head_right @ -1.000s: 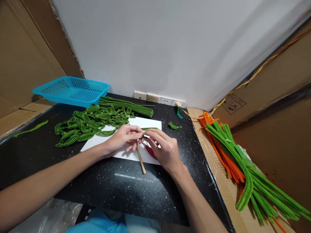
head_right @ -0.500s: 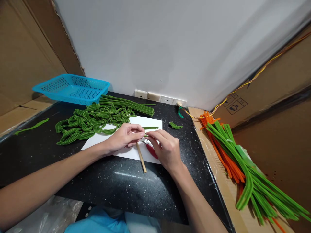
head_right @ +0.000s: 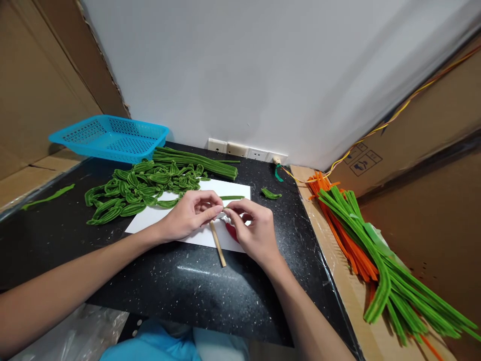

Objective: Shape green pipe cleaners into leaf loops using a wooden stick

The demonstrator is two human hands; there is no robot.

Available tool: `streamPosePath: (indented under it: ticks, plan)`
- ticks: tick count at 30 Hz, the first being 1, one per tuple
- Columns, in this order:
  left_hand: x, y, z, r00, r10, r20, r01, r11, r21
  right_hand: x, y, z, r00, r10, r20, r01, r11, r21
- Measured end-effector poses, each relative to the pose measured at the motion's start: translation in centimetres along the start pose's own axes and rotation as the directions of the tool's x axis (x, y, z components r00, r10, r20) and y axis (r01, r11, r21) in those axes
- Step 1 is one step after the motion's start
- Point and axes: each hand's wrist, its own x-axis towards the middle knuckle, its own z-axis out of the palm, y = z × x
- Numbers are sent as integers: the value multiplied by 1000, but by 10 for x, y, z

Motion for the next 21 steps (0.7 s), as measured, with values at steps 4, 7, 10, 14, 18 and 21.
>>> streamPosePath:
  ticks: [4,7,10,14,18,21]
  plan:
    - [-3,5,-5,998,50,34,-55,981,184,2,-5,0,965,227,133,-254,935,248]
    - [-6,9,-8,993,77,86,-96,966,239,4,-8,-3,876,357,323,-473,762,442]
    - [-9,11,-5,984,143,103,-166,951,262,7,-7,-8,770,403,494,-634,568,525]
    - [-12,8,5,978,209,23,-209,947,243,7,-7,-10,735,397,549,-671,540,508]
    - [-7,2,10,999,3,-54,-7,997,-80,3,-11,-5,930,312,196,-364,861,355]
    - [-2,2,8,996,-93,8,91,949,-301,0,-9,-4,998,-43,35,43,999,-8]
